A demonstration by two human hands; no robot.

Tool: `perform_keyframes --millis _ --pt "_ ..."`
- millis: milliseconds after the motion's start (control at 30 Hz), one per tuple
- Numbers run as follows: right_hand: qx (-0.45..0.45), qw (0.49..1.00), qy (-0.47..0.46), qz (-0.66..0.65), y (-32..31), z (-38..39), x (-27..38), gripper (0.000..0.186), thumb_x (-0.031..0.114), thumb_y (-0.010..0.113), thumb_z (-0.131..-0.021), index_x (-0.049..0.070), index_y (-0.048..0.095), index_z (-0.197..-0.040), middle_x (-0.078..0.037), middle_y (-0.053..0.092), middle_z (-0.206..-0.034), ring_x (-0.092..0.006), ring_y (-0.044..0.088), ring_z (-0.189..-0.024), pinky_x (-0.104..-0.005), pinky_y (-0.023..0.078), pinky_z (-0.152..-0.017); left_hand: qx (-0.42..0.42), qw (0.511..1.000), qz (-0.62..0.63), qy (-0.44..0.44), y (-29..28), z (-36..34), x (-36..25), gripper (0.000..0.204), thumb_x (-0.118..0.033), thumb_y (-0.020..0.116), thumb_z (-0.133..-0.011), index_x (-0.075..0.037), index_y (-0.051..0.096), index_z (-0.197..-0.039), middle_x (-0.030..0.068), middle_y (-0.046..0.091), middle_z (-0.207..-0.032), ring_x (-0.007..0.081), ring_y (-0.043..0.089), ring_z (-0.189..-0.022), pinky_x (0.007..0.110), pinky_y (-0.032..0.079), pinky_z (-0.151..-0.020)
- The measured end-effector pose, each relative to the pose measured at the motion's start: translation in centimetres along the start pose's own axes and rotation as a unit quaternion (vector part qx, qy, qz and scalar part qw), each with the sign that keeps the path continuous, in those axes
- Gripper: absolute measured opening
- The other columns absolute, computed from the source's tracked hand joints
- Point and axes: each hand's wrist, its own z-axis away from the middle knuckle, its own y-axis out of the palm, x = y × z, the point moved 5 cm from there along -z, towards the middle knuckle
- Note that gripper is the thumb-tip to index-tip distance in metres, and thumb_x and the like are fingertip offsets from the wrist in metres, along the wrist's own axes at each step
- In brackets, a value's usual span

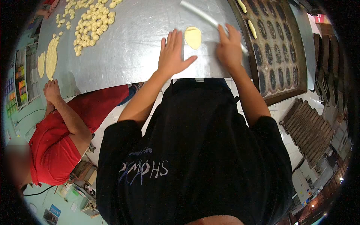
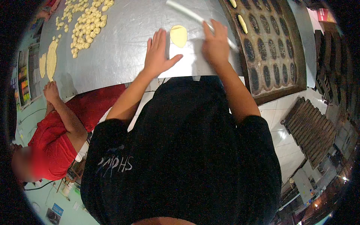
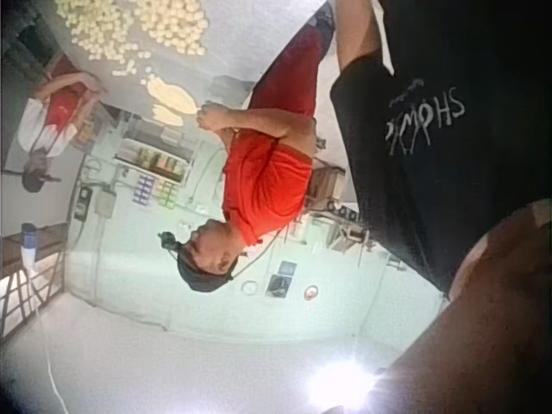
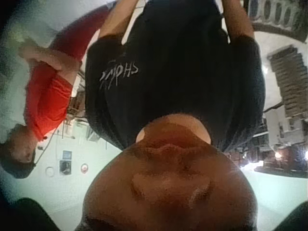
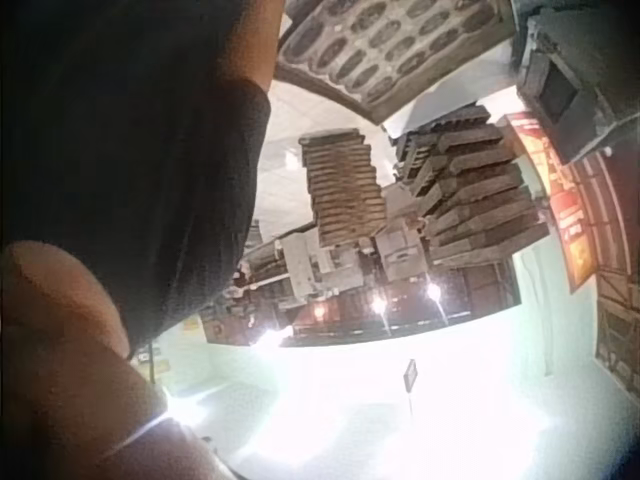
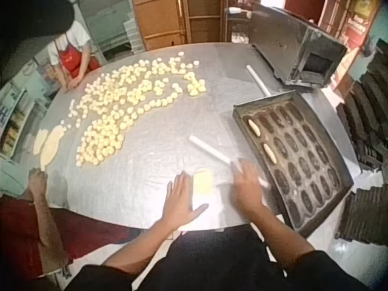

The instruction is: The person flattens dough balls using a rolling pin, rolls them into elongated dough pieces by hand, and arranges them onto a baking tray.

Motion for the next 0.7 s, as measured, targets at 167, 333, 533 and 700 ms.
perform_keyframes --millis 167,333,533,700 --pt "0.057 0.990 -0.082 -0.103 5.8 -3.6 2.3 0.048 0.021 0.055 -0.091 0.005 0.048 -0.136 -0.017 0.046 -0.142 -0.0351 0.041 -0.133 -0.0472 0.031 -0.111 0.091 0.982 -0.163 0.040 1.2 -6.6 0.0 0.122 -0.073 0.069 -0.065 0.002 0.023 -0.148 0.0233 0.022 -0.155 0.0363 0.016 -0.146 0.060 0.009 -0.114" --pt "0.158 0.978 -0.123 0.055 5.4 0.0 2.9 0.060 0.042 0.040 -0.099 0.006 0.035 -0.146 -0.013 0.033 -0.154 -0.0304 0.030 -0.142 -0.0495 0.020 -0.116 0.093 0.976 -0.173 0.095 0.8 -2.7 0.1 0.121 -0.077 0.063 -0.068 0.000 0.020 -0.151 0.0209 0.019 -0.157 0.0332 0.016 -0.147 0.059 0.010 -0.115" --pt "0.203 0.973 -0.106 -0.029 2.2 4.7 3.3 0.067 0.044 0.046 -0.097 0.005 0.028 -0.149 -0.016 0.027 -0.156 -0.0330 0.026 -0.143 -0.0516 0.018 -0.116 0.135 0.981 -0.127 0.063 0.1 4.0 -2.2 0.111 -0.069 0.064 -0.072 0.002 0.025 -0.148 0.0240 0.022 -0.155 0.0356 0.019 -0.146 0.062 0.011 -0.113" --pt "0.100 0.988 -0.096 -0.064 4.8 -1.8 4.6 0.073 0.046 0.046 -0.096 0.003 0.025 -0.150 -0.019 0.025 -0.156 -0.0347 0.025 -0.144 -0.0525 0.018 -0.116 0.043 0.995 -0.083 0.027 0.3 -1.3 -1.9 0.120 -0.072 0.066 -0.067 0.003 0.021 -0.149 0.0236 0.019 -0.156 0.0347 0.017 -0.147 0.062 0.010 -0.113"
